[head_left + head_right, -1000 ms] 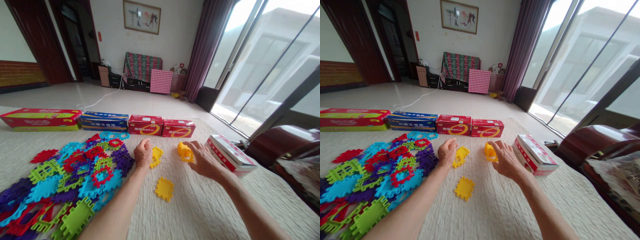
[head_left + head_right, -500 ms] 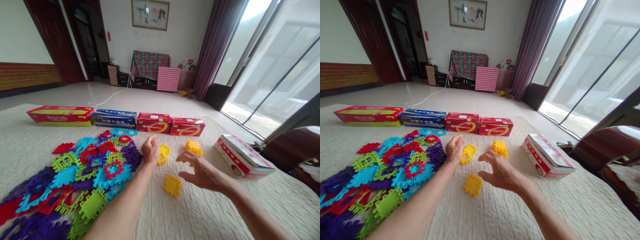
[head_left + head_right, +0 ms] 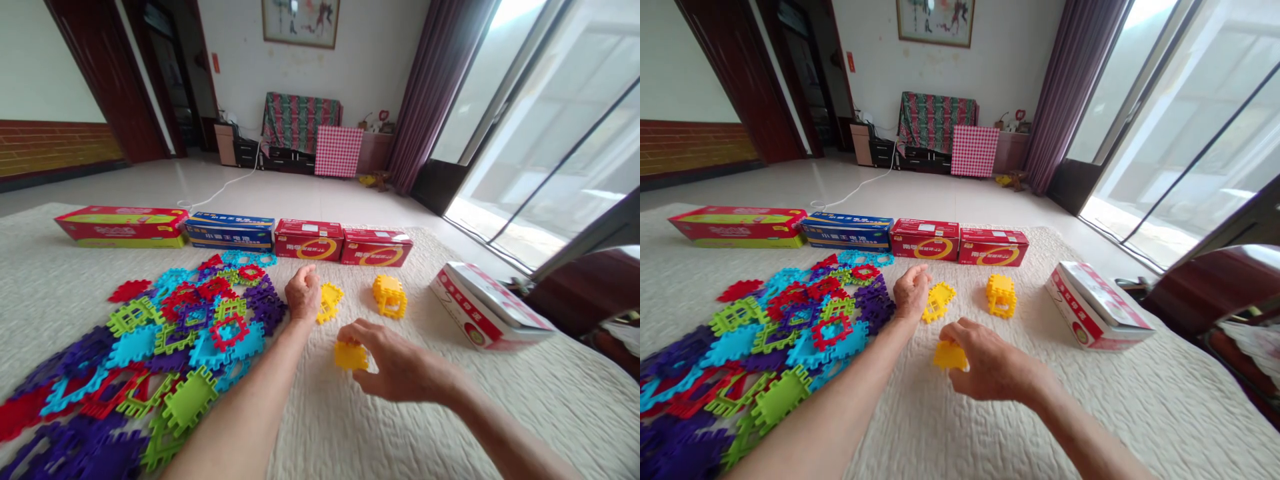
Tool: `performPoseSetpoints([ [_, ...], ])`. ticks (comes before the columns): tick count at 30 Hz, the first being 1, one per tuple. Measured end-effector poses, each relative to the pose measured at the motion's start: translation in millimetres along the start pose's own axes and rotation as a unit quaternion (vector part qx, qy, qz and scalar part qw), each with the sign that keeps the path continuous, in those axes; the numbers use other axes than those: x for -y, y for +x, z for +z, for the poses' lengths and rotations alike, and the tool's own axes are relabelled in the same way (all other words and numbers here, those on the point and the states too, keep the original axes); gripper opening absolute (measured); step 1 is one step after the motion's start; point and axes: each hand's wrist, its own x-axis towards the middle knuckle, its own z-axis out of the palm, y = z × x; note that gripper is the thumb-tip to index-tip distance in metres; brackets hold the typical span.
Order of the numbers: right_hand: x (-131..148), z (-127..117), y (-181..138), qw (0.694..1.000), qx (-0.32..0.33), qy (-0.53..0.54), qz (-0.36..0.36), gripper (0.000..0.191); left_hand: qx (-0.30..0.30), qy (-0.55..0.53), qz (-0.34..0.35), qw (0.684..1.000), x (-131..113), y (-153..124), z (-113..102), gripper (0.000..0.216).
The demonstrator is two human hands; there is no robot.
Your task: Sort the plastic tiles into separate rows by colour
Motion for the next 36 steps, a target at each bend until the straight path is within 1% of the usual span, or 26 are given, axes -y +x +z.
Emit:
performPoseSetpoints([
  [3,-12.0,-5.3,-0.5,1.0,-0.018,0.003,0.014,0.041,0.003,0.005,0.001,1.0,-1.0,-0.4,-0.4,0.034],
  [7,-29.3,-3.8,0.0,0.995,-0.089,-0.051,0.022,0.056,0.004,0.01,0.006,1.0,-0.2,-0.3,-0.4,0.034],
  [9,-31.7,-4.6,-0.8,0.994,-0.085,-0.062,0.022,0.056,0.005,0.012,0.011,1.0,1.0,0.1,-0.1,0.034],
  [11,-28.7,-8.3,-1.9,0.997,-0.049,-0.052,0.021,0.047,0.006,0.012,0.015,1.0,2.2,0.7,0.3,0.034],
  [12,-25.8,-11.0,-2.2,0.998,-0.032,-0.044,0.019,0.039,0.007,0.013,0.016,1.0,2.8,0.9,0.5,0.034],
  [14,-19.4,-16.0,-1.4,0.999,-0.016,-0.036,0.019,0.019,0.007,0.017,0.018,1.0,3.5,1.2,0.9,0.033],
  [15,-16.7,-17.6,-0.2,0.999,-0.017,-0.034,0.023,0.015,0.007,0.019,0.018,1.0,3.7,1.3,1.0,0.033],
  [18,-14.4,-16.8,5.2,0.998,-0.024,-0.032,0.045,0.023,0.007,0.023,0.018,1.0,4.0,1.4,1.2,0.033],
  [19,-16.2,-14.5,6.9,0.998,-0.03,-0.033,0.05,0.023,0.007,0.024,0.019,1.0,4.0,1.5,1.2,0.032],
  [21,-23.5,-7.8,9.0,0.996,-0.061,-0.044,0.055,0.021,0.008,0.025,0.02,0.999,3.9,1.5,1.2,0.032],
  [22,-28.5,-4.0,9.4,0.994,-0.083,-0.052,0.056,0.023,0.008,0.025,0.02,0.999,3.7,1.5,1.1,0.033],
  [24,-38.9,3.2,8.8,0.989,-0.119,-0.064,0.054,0.036,0.008,0.023,0.02,0.999,3.3,1.5,1.0,0.033],
  [25,-43.3,6.1,8.1,0.988,-0.127,-0.064,0.052,0.043,0.008,0.021,0.02,1.0,3.1,1.4,0.9,0.033],
  [27,-48.3,9.7,6.8,0.989,-0.121,-0.062,0.049,0.051,0.008,0.018,0.019,1.0,2.3,1.0,0.6,0.033],
  [30,-45.4,10.3,6.0,0.991,-0.093,-0.074,0.054,0.058,0.007,0.016,0.02,1.0,0.9,0.2,0.1,0.033],
  [34,-35.1,5.5,5.1,0.993,-0.066,-0.084,0.047,0.049,0.01,0.015,0.018,1.0,0.5,-0.6,-0.5,0.033],
  [36,-34.6,0.4,3.0,0.993,-0.064,-0.088,0.046,0.05,0.012,0.015,0.016,1.0,1.3,-0.4,-0.3,0.034],
])
